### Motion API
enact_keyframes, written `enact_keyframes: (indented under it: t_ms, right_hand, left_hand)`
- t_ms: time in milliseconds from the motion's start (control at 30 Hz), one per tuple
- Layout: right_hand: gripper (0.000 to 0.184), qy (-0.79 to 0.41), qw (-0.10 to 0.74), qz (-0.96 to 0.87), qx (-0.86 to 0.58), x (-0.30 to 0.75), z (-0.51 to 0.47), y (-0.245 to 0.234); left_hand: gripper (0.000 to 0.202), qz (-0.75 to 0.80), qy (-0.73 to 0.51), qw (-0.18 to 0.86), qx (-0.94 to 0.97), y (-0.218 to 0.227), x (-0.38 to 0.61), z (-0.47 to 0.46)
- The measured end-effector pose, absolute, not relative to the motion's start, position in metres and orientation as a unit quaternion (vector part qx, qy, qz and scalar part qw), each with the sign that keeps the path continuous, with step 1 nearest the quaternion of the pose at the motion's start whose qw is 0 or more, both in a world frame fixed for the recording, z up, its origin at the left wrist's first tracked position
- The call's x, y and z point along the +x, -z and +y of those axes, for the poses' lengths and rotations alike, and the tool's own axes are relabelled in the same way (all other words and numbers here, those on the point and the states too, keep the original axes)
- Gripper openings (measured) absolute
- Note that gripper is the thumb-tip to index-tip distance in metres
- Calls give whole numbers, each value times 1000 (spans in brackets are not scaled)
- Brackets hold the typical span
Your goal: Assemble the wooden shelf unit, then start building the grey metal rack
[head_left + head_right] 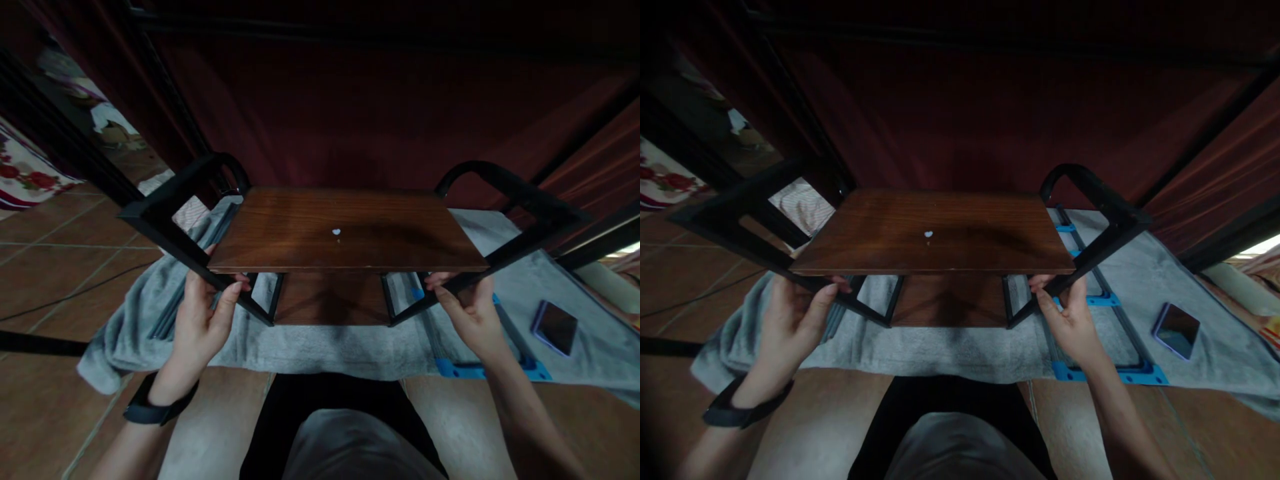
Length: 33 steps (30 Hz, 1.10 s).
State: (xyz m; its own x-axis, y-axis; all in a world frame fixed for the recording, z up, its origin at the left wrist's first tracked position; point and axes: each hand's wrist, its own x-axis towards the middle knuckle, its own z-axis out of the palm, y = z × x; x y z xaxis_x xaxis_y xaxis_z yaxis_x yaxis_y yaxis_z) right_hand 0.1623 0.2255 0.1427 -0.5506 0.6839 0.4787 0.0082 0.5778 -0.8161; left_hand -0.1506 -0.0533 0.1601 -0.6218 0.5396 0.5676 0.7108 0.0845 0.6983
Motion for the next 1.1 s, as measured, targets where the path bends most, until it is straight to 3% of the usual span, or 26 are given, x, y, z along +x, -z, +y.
enact_keyframes:
  t_ms: [433,633,867,1100]
  right_hand:
    - [57,-454,404,-753,-250,164,221,-130]
    - [70,-436,414,-759,-252,164,225,-127]
    - [70,-446,399,-762,-247,167,223,-126]
    - [73,-427,400,-772,-247,165,225,-126]
  left_hand:
    - [42,-738,537,59,-403,-165,-143,-59]
    - [67,-758,515,98,-389,-159,-148,-61]
    - [85,-753,523,82,-391,-154,-150,-62]
    - [78,-751,529,66,-389,-146,-151,-60]
